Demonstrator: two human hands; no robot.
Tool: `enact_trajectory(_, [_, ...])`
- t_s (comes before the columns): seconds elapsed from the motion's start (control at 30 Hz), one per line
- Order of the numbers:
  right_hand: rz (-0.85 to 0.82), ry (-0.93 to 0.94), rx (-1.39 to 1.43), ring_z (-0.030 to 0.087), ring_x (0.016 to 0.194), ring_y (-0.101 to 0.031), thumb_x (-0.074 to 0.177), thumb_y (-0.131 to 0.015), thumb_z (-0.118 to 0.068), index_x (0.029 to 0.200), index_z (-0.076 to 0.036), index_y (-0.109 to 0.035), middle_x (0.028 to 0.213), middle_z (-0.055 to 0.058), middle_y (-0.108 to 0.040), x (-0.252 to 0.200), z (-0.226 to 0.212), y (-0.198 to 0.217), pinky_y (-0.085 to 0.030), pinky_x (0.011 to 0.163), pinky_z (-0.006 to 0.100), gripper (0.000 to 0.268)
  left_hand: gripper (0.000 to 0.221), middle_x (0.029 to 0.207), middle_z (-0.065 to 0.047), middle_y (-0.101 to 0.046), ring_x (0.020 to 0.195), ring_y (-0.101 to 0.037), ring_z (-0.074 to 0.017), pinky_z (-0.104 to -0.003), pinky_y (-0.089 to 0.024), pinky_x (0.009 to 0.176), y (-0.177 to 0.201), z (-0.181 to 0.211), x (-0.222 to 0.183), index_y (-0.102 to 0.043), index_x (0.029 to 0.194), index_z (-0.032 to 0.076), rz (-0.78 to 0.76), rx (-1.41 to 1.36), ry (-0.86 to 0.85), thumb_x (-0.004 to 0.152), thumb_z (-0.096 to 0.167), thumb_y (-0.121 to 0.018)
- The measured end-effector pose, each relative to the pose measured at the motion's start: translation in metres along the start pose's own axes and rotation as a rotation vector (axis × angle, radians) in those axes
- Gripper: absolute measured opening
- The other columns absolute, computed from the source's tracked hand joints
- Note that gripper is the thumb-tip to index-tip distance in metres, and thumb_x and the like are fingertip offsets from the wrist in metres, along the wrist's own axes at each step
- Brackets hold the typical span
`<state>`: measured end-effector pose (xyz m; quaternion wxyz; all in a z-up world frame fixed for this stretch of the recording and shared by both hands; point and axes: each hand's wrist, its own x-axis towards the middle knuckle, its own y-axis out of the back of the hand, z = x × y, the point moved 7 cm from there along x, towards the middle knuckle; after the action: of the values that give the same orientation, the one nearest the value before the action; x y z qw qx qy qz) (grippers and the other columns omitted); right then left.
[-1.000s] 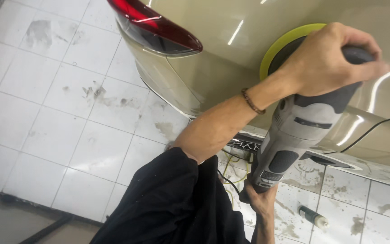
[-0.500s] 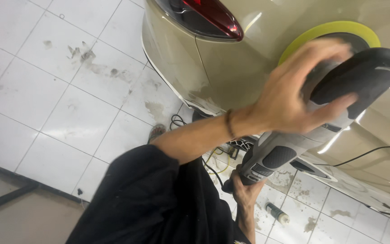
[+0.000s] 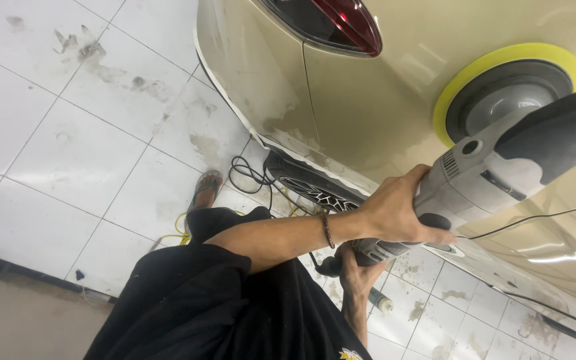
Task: The person uses a dual-action polisher with a yellow pad to polish the rear bumper and quarter panel of a beige car. The person moves the polisher in circular and sweeping motions across the painted surface, working around the taillight and near the wheel arch.
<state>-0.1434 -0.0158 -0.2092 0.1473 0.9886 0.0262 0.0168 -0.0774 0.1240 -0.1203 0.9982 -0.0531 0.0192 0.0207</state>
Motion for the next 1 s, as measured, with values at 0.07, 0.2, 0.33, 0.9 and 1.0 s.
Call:
enact_trajectory(0.07, [-0.055, 0.235, -0.068, 0.014, 0.068, -0.067, 0.066, -0.069, 0.007, 0.09, -0.001, -0.074, 0.072, 0.011, -0.069, 0.003, -0.028, -0.012, -0.055, 0.069, 0.033, 0.026, 0.105, 0.127, -0.038, -0.059, 0.119, -0.06, -0.0574, -0.066, -0.053, 0.096, 0.006, 0.005, -0.001, -0.04, 0.139, -0.005, -0.059, -0.09, -0.071, 0.059, 0.051, -0.079])
enact_trajectory(0.2, [-0.07, 0.211, -0.103, 0.017, 0.061, -0.068, 0.067, -0.069, 0.006, 0.084, 0.001, -0.073, 0.068, 0.014, -0.069, 0.006, -0.002, -0.017, -0.055, 0.063, 0.034, 0.018, 0.103, 0.125, -0.04, -0.059, 0.118, -0.06, -0.0593, -0.067, -0.053, 0.092, 0.028, 0.008, -0.002, -0.042, 0.138, -0.006, -0.017, -0.096, -0.102, 0.059, 0.05, -0.079])
enact_trajectory(0.33, [-0.076, 0.24, -0.108, 0.018, 0.069, -0.067, 0.064, -0.073, 0.006, 0.088, 0.001, -0.073, 0.074, 0.015, -0.069, 0.009, -0.007, -0.033, -0.055, 0.069, 0.038, 0.024, 0.096, 0.125, -0.037, -0.06, 0.121, -0.059, -0.0588, -0.066, -0.053, 0.097, 0.05, 0.01, -0.005, -0.044, 0.136, -0.004, 0.019, -0.121, -0.1, 0.062, 0.046, -0.08])
enact_trajectory(0.9, [-0.121, 0.247, -0.221, 0.014, 0.078, -0.06, 0.064, -0.073, 0.003, 0.087, -0.002, -0.073, 0.076, 0.013, -0.067, 0.017, -0.033, -0.072, -0.052, 0.069, 0.043, 0.023, 0.093, 0.122, -0.037, -0.062, 0.119, -0.059, -0.0599, -0.069, -0.052, 0.094, 0.102, 0.017, -0.005, -0.046, 0.133, -0.003, 0.076, -0.183, -0.153, 0.062, 0.048, -0.08])
enact_trajectory(1.0, [-0.126, 0.234, -0.178, 0.016, 0.079, -0.064, 0.062, -0.073, 0.004, 0.089, -0.003, -0.075, 0.078, 0.013, -0.069, 0.018, -0.027, -0.071, -0.054, 0.073, 0.042, 0.027, 0.092, 0.122, -0.038, -0.061, 0.119, -0.059, -0.0606, -0.07, -0.051, 0.094, 0.106, 0.019, -0.007, -0.045, 0.133, -0.005, 0.076, -0.191, -0.15, 0.063, 0.046, -0.079])
